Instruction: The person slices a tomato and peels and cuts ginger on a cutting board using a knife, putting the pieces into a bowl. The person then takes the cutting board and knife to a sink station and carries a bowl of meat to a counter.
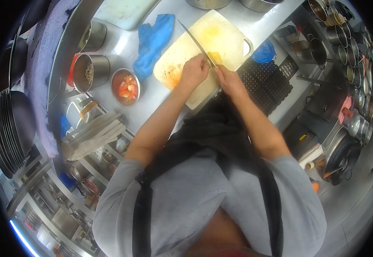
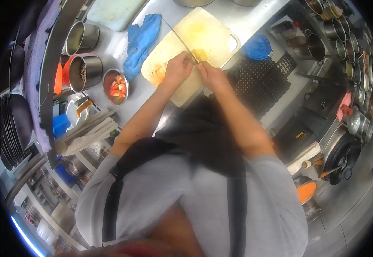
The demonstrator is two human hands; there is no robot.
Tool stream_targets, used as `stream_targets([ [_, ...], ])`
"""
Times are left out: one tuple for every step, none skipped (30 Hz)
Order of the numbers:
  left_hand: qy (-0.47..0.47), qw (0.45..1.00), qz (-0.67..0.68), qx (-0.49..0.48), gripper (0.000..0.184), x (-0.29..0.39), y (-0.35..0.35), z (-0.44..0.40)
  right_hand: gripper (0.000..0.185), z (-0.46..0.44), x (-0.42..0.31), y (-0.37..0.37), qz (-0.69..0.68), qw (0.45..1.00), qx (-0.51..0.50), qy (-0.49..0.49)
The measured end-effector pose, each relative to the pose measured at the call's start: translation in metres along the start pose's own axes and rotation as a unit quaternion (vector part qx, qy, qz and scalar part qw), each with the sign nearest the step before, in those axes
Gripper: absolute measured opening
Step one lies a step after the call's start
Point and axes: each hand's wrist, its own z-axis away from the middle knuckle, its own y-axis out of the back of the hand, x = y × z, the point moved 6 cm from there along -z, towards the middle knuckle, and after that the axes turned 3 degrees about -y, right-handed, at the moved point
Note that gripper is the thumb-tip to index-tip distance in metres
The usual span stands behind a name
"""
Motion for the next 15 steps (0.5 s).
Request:
stream_targets([
  [-0.005, 1.000, 0.001, 0.004, 0.010, 0.001, 0.000, -0.002, 0.036, -0.001, -0.002, 0.004, 0.003, 1.000, 0.005, 0.004],
  [0.000, 1.000, -0.002, -0.002, 0.010, -0.001, -0.001, -0.002, 0.036, 0.000, -0.003, 0.006, -0.001, 1.000, -0.001, -0.003],
  [0.007, 1.000, -0.005, -0.011, 0.010, -0.001, -0.001, -0.001, 0.037, 0.004, -0.005, 0.008, -0.007, 1.000, -0.008, -0.013],
  [0.006, 1.000, -0.003, -0.011, 0.010, -0.001, -0.001, -0.002, 0.037, 0.008, -0.008, 0.012, -0.006, 1.000, -0.007, -0.014],
  [0.001, 1.000, 0.009, -0.001, 0.010, 0.000, -0.001, 0.000, 0.037, 0.014, -0.010, 0.015, 0.004, 1.000, -0.011, -0.024],
  [-0.004, 1.000, 0.021, 0.009, 0.010, 0.001, 0.000, 0.001, 0.038, 0.018, -0.012, 0.018, 0.013, 0.999, -0.015, -0.034],
  [-0.004, 1.000, 0.023, 0.009, 0.010, 0.001, 0.001, 0.001, 0.038, 0.023, -0.013, 0.020, 0.014, 0.999, -0.014, -0.034],
  [-0.008, 1.000, 0.005, 0.002, 0.010, 0.001, 0.000, 0.000, 0.038, 0.028, -0.013, 0.021, 0.005, 0.999, -0.024, -0.039],
  [-0.010, 1.000, -0.013, -0.004, 0.011, 0.002, 0.000, 0.000, 0.038, 0.030, -0.012, 0.021, -0.004, 0.998, -0.034, -0.044],
  [-0.010, 1.000, -0.012, -0.005, 0.011, 0.003, 0.000, 0.000, 0.038, 0.031, -0.010, 0.021, -0.004, 0.998, -0.034, -0.045],
  [-0.016, 1.000, -0.013, -0.003, 0.011, 0.004, 0.001, 0.001, 0.037, 0.031, -0.008, 0.019, -0.006, 0.998, -0.042, -0.047],
  [-0.022, 1.000, -0.015, -0.002, 0.010, 0.004, 0.001, 0.001, 0.037, 0.032, -0.007, 0.018, -0.007, 0.997, -0.051, -0.049],
  [-0.021, 1.000, -0.016, -0.002, 0.010, 0.003, 0.000, 0.001, 0.037, 0.032, -0.006, 0.018, -0.008, 0.997, -0.052, -0.049],
  [-0.030, 0.999, -0.019, 0.008, 0.010, 0.003, 0.000, 0.002, 0.036, 0.033, -0.005, 0.019, -0.006, 0.997, -0.054, -0.055],
  [-0.039, 0.999, -0.022, 0.017, 0.009, 0.004, 0.000, 0.002, 0.036, 0.035, -0.004, 0.019, -0.006, 0.997, -0.055, -0.058],
])
